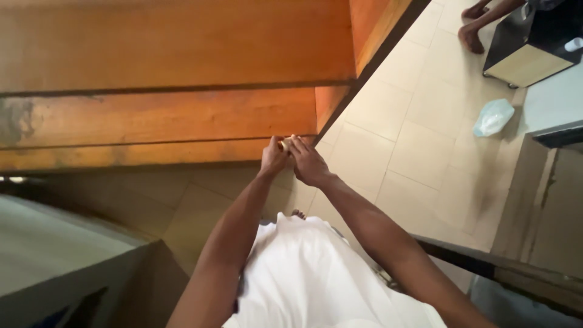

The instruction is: Applying a bar of soap or wax to the surface and edges of a wooden shelf to treat it.

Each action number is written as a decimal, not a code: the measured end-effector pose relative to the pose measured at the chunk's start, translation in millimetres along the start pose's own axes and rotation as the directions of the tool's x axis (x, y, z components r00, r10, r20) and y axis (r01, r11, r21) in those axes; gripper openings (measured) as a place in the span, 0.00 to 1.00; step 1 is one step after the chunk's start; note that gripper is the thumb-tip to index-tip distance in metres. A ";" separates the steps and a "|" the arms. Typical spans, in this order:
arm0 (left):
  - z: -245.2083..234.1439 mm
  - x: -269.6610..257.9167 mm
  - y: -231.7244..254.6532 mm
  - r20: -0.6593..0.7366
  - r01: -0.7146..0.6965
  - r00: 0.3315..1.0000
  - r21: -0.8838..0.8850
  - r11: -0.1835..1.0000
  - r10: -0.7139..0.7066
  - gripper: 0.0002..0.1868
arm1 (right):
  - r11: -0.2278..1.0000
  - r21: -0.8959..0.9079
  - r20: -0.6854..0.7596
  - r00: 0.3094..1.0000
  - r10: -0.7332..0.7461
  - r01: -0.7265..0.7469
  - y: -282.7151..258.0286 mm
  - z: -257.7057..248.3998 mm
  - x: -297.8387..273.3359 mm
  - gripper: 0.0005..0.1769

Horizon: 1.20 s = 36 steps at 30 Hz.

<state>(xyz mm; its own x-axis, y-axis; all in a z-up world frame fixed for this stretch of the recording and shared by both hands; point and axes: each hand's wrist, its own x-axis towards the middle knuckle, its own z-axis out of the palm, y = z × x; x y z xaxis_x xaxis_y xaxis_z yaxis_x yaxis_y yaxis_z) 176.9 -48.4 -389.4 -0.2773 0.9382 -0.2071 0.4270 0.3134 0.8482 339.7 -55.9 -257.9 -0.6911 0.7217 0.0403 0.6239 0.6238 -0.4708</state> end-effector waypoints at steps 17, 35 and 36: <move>40.0 27.2 19.3 -0.026 -0.166 0.985 0.073 0.983 0.168 0.15 | 0.976 -0.071 0.046 0.977 0.208 -0.205 41.5 28.2 8.8 0.40; 12.0 41.3 51.7 0.218 -0.417 0.907 0.571 0.707 0.359 0.23 | 0.909 -0.379 -0.040 0.985 0.170 -0.172 69.8 53.2 45.4 0.43; 11.5 36.9 43.2 0.280 -0.418 0.908 0.533 0.736 0.313 0.23 | 0.899 -0.407 -0.076 0.987 0.140 -0.159 73.5 63.8 39.2 0.45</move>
<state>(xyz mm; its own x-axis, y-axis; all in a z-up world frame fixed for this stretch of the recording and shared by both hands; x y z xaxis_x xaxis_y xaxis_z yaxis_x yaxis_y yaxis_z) 195.0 1.4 -365.9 0.1224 0.9907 -0.0590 0.8887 -0.0830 0.4510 335.1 -0.9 -347.2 -0.5674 0.8224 0.0408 0.8194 0.5689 -0.0709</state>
